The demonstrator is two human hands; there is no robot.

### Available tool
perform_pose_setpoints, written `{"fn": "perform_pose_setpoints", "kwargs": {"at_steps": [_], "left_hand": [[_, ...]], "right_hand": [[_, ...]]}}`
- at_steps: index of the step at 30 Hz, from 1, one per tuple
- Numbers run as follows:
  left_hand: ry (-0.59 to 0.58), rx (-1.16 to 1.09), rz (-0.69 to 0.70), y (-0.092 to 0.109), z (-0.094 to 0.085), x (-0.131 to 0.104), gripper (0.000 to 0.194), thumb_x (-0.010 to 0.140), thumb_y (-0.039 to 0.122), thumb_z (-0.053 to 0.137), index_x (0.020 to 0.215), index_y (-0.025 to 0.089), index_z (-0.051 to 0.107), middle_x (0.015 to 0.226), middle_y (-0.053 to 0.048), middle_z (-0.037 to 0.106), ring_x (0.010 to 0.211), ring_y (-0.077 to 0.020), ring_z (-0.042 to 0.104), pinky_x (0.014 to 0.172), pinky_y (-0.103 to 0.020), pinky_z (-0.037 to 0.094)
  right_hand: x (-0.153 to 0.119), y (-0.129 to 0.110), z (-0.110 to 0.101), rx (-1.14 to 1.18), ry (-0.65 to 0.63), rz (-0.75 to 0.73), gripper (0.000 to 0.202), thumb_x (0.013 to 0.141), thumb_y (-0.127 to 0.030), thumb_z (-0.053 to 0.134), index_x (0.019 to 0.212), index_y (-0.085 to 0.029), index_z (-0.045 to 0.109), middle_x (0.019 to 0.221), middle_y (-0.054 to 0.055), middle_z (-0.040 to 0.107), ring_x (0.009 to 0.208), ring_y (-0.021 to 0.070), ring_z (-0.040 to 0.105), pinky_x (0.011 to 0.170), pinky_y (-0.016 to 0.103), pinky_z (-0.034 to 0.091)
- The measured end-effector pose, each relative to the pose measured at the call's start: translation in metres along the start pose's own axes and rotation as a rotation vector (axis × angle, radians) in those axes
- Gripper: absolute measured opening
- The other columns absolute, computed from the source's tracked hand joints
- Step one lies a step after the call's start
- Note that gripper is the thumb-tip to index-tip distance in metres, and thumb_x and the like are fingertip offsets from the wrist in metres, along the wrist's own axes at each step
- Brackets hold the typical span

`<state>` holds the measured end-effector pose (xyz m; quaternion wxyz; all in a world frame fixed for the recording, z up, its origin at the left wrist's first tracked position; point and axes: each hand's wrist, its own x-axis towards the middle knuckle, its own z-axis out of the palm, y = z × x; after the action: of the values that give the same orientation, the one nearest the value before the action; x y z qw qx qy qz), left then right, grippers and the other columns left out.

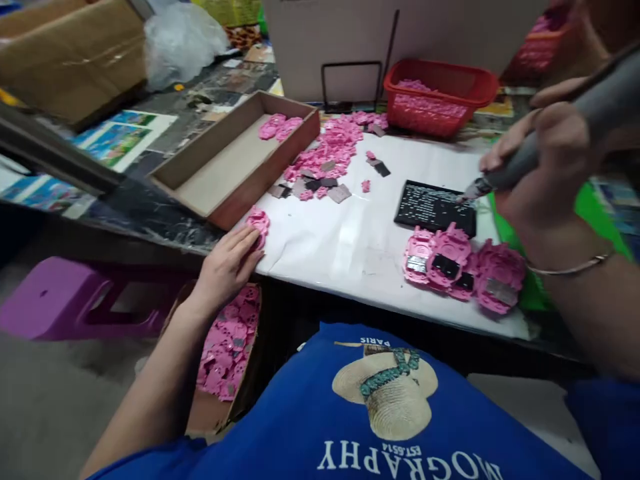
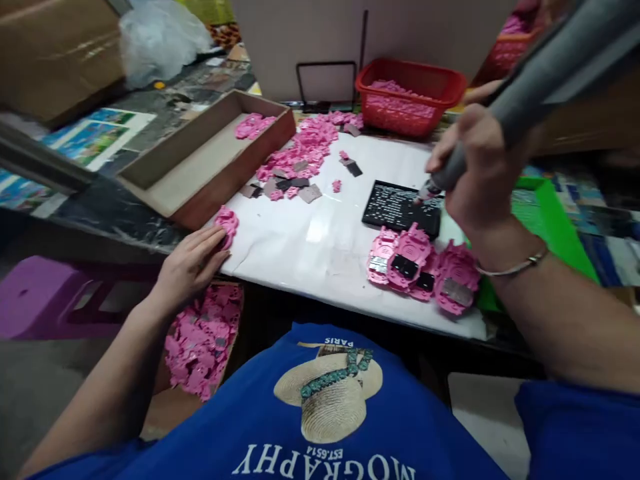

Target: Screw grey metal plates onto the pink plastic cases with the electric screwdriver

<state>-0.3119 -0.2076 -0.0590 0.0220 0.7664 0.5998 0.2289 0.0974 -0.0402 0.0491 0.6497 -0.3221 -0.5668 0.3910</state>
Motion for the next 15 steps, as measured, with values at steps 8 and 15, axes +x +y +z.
{"fn": "perform_pose_setpoints", "kwargs": {"at_steps": [8, 15], "left_hand": [[0.069, -0.080, 0.371, 0.085, 0.034, 0.028, 0.038, 0.095, 0.028, 0.065, 0.131, 0.021, 0.057, 0.124, -0.015, 0.070, 0.115, -0.0306, 0.067, 0.093, -0.047, 0.058], [0.077, -0.213, 0.485, 0.175, 0.070, 0.063, 0.032, 0.094, 0.029, 0.066, 0.119, 0.009, 0.061, 0.115, -0.016, 0.072, 0.107, -0.0297, 0.067, 0.089, -0.043, 0.060]], "right_hand": [[-0.009, 0.009, 0.000, -0.035, 0.001, -0.005, 0.026, 0.073, -0.047, 0.077, 0.088, -0.035, 0.060, 0.054, -0.008, 0.048, 0.043, 0.0136, 0.042, 0.045, 0.033, 0.034], [-0.010, 0.020, -0.001, -0.088, -0.008, 0.007, 0.030, 0.074, -0.054, 0.073, 0.090, -0.036, 0.056, 0.054, -0.009, 0.049, 0.043, 0.0159, 0.043, 0.047, 0.035, 0.035]]}}
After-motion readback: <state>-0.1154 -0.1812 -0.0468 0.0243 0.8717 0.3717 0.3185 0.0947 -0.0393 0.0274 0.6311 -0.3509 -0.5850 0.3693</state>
